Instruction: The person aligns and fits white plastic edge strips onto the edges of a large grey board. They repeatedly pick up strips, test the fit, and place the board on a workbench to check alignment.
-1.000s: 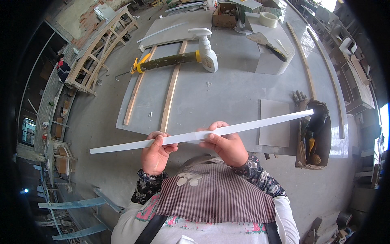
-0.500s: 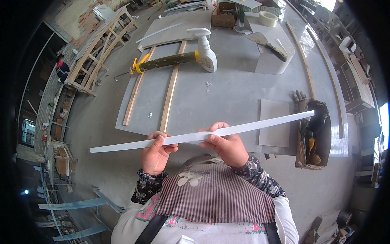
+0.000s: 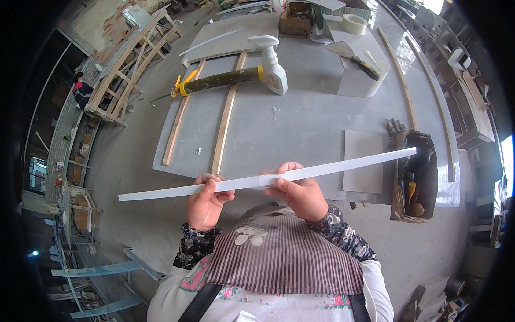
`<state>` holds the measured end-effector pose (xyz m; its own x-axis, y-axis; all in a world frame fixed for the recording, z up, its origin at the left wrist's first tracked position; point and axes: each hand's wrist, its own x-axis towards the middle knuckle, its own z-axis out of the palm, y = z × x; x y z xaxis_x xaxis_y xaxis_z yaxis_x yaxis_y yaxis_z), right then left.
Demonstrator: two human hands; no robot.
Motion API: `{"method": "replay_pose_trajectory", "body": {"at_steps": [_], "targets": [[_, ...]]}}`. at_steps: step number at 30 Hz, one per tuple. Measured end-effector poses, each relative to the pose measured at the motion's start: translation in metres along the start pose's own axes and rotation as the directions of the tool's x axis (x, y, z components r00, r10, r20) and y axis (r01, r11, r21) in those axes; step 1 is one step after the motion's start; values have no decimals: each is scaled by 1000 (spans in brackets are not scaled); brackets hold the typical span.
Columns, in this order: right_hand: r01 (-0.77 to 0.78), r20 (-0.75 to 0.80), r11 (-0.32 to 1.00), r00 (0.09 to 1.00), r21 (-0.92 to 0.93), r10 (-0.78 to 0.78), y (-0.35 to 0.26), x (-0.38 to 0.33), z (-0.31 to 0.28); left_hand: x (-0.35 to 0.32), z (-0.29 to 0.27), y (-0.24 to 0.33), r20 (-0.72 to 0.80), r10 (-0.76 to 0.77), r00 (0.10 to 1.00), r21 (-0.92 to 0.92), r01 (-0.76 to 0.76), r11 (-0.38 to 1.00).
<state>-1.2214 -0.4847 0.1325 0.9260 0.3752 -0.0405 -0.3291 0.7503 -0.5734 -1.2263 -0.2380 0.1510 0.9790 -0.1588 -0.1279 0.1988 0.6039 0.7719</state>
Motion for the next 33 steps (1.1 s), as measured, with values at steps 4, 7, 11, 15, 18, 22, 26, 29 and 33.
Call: {"method": "replay_pose_trajectory", "body": {"at_steps": [4,7,11,15,18,22,26,29,33], "targets": [[-1,-9,1000,1000,-3,1,1,0,0,0,-1,0,-3,-5,1000,-8,5,1000],[1,-8,1000,1000,-3,-1,1,0,0,0,-1,0,0,-3,1000,-10,3,1000],[22,-27,999,999,-35,-23,1,-1,1,0,-1,0,-5,-5,1000,-2,5,1000],[9,-1,1000,1000,-16,-9,0,-1,0,0,-1,0,11,6,1000,7,-6,1000],[13,-1,1000,1000,-17,-13,1,-1,0,0,-1,0,19,4,1000,1,-4,1000],[14,-5,1000,1000,-21,-14,1,-1,0,0,-1,0,7,-9,1000,3,9,1000],[32,-20,998,999,-56,-33,1,-2,2,0,-1,0,6,-16,1000,-3,16,1000],[37,-26,995,999,-89,-39,2,-2,2,-1,-1,0,3,-21,1000,5,21,1000],[37,-19,997,999,-74,-38,2,-3,2,0,0,0,17,-29,999,12,29,1000]]}}
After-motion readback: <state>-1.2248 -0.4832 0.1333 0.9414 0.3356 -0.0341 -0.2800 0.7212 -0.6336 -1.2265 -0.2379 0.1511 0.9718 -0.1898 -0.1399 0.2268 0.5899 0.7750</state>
